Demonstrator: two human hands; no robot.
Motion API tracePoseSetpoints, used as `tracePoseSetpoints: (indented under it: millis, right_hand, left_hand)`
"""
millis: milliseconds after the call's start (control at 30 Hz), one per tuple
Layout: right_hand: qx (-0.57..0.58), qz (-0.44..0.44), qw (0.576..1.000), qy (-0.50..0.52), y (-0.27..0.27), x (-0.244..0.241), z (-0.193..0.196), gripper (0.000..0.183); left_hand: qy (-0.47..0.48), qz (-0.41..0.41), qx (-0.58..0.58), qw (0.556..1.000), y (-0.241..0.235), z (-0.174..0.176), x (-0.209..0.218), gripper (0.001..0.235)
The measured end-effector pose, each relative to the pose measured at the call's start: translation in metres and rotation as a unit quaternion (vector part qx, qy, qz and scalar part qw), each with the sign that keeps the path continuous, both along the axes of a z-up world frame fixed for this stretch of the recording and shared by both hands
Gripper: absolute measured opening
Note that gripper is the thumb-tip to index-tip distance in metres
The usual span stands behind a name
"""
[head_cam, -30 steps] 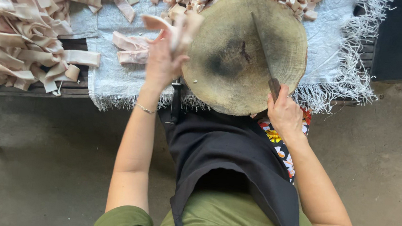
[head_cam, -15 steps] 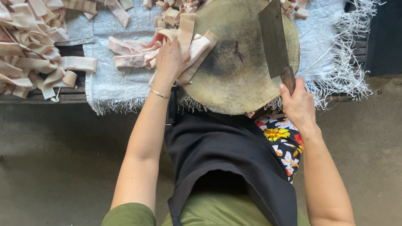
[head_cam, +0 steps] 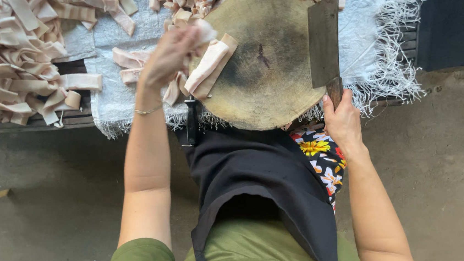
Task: The person repeatedly cuts strips of pale meat into small cubes using a large cleaver on a round wooden cutting board. The cut pieces are pushed aside to form a growing pile while more strips are taken from a nearby stack.
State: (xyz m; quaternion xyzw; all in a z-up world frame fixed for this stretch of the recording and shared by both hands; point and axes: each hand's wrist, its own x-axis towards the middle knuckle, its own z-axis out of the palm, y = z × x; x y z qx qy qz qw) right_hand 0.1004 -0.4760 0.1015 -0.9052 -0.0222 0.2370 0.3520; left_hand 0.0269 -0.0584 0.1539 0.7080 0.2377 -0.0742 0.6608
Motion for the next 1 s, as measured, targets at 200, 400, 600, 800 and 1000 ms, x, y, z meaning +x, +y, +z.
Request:
tracePoseSetpoints:
  millis: [200,400,600,800,1000]
  right_hand:
    - [-0.002,0.058,0.990,-0.126,-0.004,-0.003,-0.015,0.041]
    - [0.047,0.076,0.984,-0.152,0.012,-0.012,0.005,0.037]
    - [0.148,0.097,0.951,-0.252,0.048,-0.001,0.053,0.034]
    - [0.081,0.137,0.959,-0.236,0.080,0.000,0.004,0.036]
    - [0.058,0.151,0.974,-0.158,0.057,-0.005,-0.027,0.037]
  left_hand:
    - [0.147,-0.058,-0.061,0.986,-0.094,-0.091,0.044,0.033]
    - [-0.045,-0.014,0.353,0.934,-0.092,-0.145,0.035,0.046]
    - [-0.057,0.051,0.342,0.936,-0.095,-0.136,0.027,0.024]
    - [-0.039,0.064,0.321,0.944,-0.094,-0.131,0.028,0.024]
    - [-0.067,0.042,0.291,0.953,-0.093,-0.125,0.020,0.018]
